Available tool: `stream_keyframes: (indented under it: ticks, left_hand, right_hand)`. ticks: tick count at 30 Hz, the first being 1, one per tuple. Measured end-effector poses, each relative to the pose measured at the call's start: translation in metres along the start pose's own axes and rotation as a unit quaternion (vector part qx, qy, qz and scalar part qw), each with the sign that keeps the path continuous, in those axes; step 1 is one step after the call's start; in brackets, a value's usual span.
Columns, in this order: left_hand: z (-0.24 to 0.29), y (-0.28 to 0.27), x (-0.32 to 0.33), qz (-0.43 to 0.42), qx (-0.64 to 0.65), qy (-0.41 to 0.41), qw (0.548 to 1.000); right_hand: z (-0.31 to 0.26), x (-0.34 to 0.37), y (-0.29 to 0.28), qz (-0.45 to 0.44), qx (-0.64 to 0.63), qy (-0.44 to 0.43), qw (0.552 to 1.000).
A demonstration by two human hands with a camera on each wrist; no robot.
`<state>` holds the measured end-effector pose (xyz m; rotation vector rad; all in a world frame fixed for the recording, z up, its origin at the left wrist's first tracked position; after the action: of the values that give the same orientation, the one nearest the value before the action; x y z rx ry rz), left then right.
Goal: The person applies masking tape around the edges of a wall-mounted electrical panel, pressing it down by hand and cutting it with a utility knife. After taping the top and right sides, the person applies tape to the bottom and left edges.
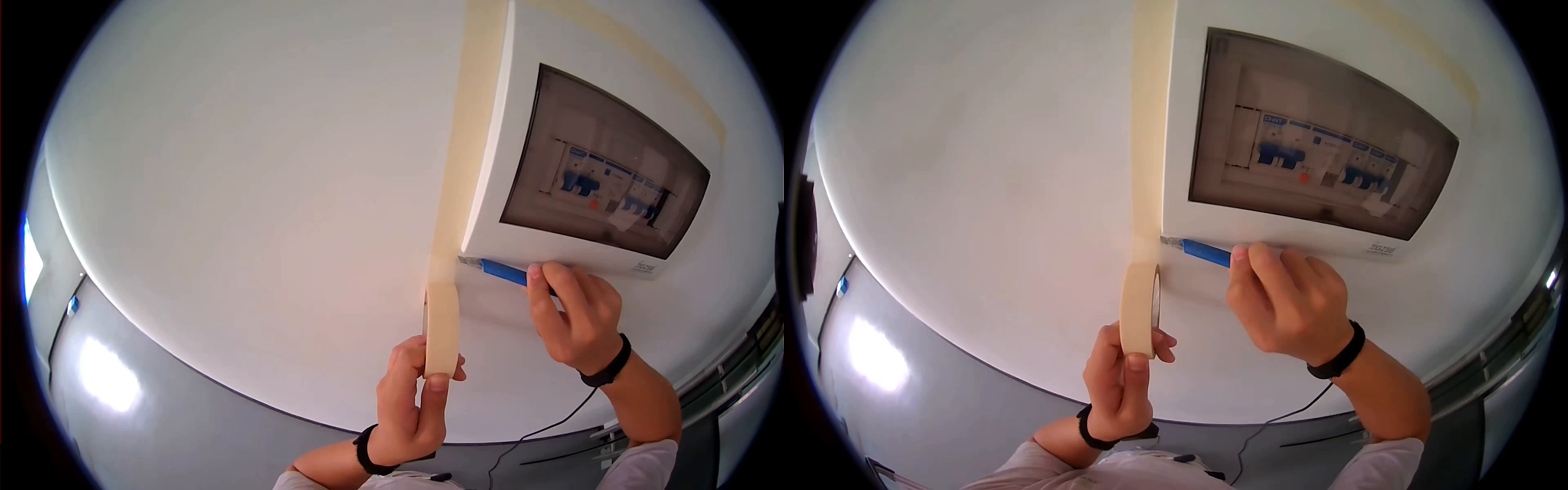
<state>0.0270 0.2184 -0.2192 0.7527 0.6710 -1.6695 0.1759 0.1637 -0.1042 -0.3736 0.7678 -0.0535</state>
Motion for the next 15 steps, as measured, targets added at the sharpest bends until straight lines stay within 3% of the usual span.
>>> stream_keyframes:
  ticks: [15]
  left_hand:
    - [-0.002, 0.024, -0.003, -0.003, 0.053, -0.062, 0.997]
  right_hand:
    - [0.017, 0.026, 0.003, -0.008, -0.015, 0.024, 1.000]
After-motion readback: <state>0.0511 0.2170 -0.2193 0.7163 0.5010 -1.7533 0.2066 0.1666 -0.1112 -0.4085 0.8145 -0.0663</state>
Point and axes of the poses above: each hand's wrist, its own x-axis away from the middle knuckle, its own y-axis out of the palm, z = x × y, the point moved 9 cm from there along -x, towards the middle knuckle, and after that the axes turned 9 degrees about -x, right-handed, at the moved point
